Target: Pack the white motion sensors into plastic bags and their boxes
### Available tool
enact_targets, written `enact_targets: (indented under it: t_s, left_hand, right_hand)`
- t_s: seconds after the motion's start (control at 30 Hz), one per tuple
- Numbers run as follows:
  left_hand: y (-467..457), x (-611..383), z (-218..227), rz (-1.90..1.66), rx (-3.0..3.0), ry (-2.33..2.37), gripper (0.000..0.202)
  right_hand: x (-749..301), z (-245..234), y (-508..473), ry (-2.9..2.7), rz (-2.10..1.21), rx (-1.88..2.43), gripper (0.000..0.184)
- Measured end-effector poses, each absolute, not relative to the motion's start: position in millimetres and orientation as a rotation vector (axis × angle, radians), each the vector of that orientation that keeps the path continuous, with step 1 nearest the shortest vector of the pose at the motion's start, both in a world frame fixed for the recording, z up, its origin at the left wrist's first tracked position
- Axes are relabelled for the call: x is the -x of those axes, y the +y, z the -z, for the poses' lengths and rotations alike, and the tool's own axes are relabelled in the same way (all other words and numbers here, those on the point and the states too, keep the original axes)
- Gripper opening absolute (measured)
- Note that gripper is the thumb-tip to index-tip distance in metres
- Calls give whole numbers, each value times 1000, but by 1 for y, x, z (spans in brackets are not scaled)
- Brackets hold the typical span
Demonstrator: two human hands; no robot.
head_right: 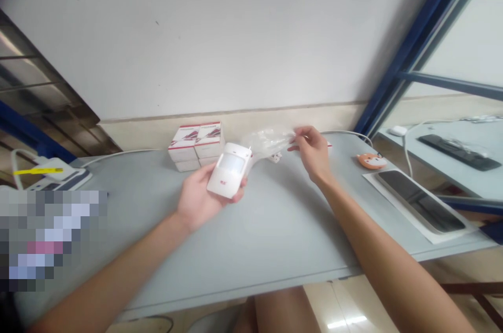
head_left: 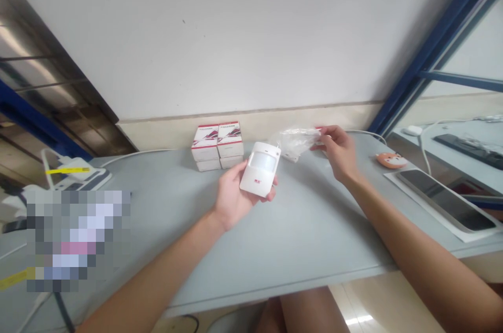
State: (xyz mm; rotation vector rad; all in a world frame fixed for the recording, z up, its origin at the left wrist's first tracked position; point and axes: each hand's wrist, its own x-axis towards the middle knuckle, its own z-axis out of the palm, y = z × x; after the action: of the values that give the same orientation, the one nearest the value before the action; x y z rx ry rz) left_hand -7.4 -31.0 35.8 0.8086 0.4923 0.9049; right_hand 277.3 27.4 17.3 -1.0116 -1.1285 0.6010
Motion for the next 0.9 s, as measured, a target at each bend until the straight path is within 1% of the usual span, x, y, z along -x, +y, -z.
enact_targets:
  t_s: [0.23, 0.37, 0.53, 0.73, 0.9]
  left_hand:
    - [-33, 5, -34, -826, -830, 483, 41]
    - [-35, 3, -39, -815, -852, 480, 41]
    - [-36, 3, -40, -749, -896, 403, 58]
    - [-40, 0, -34, -702, -994, 443, 66]
    - [-42, 0, -37, -704, -1014, 543, 74]
  right_hand:
    - [-271, -21, 22, -1187, -628, 983, 4]
    - [-270, -20, 22, -1167, -651, 974, 10]
    - [-274, -21, 25, -1080, -722, 918, 11]
    - [-277, -23, 25, -1043, -785, 904, 10]
    - [-276, -27, 22, -977, -814, 873, 12]
